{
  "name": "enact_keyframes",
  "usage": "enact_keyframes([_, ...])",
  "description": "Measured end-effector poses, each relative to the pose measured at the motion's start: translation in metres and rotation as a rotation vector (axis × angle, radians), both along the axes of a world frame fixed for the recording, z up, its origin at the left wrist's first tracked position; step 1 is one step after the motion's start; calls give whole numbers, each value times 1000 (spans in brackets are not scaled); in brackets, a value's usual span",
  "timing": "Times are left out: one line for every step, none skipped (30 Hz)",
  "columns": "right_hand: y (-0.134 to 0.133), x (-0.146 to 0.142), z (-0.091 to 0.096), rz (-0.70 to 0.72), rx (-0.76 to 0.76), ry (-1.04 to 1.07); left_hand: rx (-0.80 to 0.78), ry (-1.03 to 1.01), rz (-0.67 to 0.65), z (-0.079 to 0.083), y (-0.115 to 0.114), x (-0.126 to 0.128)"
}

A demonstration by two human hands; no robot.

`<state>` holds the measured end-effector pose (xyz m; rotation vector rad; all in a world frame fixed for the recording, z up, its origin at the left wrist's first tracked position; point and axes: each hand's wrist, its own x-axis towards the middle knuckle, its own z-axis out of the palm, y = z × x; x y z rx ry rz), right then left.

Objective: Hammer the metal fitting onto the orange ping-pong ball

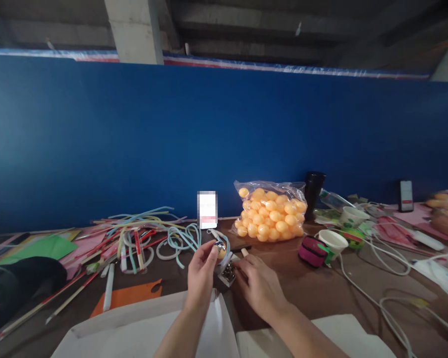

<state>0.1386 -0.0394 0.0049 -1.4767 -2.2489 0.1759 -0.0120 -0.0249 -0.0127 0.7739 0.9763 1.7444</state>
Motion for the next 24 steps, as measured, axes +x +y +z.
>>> enact_keyframes([2, -4, -1, 13, 4, -1, -1, 7, 1, 1, 0, 0])
enact_keyframes([4, -7, -2, 24, 7, -4, -3, 14, 4, 1, 0, 0])
enact_keyframes([6, -10, -3, 33, 11, -9, -6, 22, 7, 2, 0, 0])
enact_keyframes([8, -13, -5, 40, 13, -15, -10, 30, 9, 2, -1, 0])
enact_keyframes([11, -16, -6, 45, 14, -22, -11, 37, 10, 3, -1, 1])
enact_keyframes([13, -18, -6, 45, 15, -31, -11, 43, 9, 3, -1, 1])
enact_keyframes([16, -21, -7, 42, 14, -40, -18, 47, 16, 3, -1, 1])
enact_keyframes([18, -23, -7, 38, 13, -49, -16, 42, 18, 2, 0, 1])
enact_keyframes([20, -26, -8, 32, 11, -58, -12, 34, 23, 2, 0, 1])
enact_keyframes([21, -27, -8, 26, 8, -67, -13, 25, 25, 1, 0, 0])
enact_keyframes([22, -29, -8, 20, 4, -77, -16, 15, 25, 1, 1, 0])
enact_keyframes([22, -30, -7, 16, 0, -86, -17, 12, 26, 0, 1, 0])
enact_keyframes([22, -30, -7, 13, -4, -94, -17, 11, 27, 0, 1, 0])
enact_keyframes([21, -29, -7, 12, -7, -101, -15, 13, 27, 0, 2, 0])
enact_keyframes([21, -28, -7, 12, -8, -108, -11, 19, 28, 0, 2, 0])
enact_keyframes([20, -27, -6, 13, -9, -114, -8, 24, 27, 0, 2, 0])
enact_keyframes([20, -25, -6, 16, -10, -119, -7, 28, 27, 0, 3, 0])
enact_keyframes([20, -24, -5, 18, -12, -124, -9, 31, 26, 0, 3, 0])
enact_keyframes([20, -23, -5, 20, -15, -128, -11, 33, 27, 0, 3, 0])
enact_keyframes([21, -22, -5, 21, -19, -131, -13, 35, 25, 0, 3, 1])
enact_keyframes([21, -22, -6, 21, -23, -134, -14, 37, 23, 0, 3, 1])
enact_keyframes([22, -21, -6, 20, -26, -135, -13, 38, 21, 0, 3, 0])
enact_keyframes([23, -21, -6, 19, -29, -134, -12, 41, 19, 0, 3, 0])
enact_keyframes([23, -21, -7, 16, -32, -134, -12, 45, 18, 0, 3, 0])
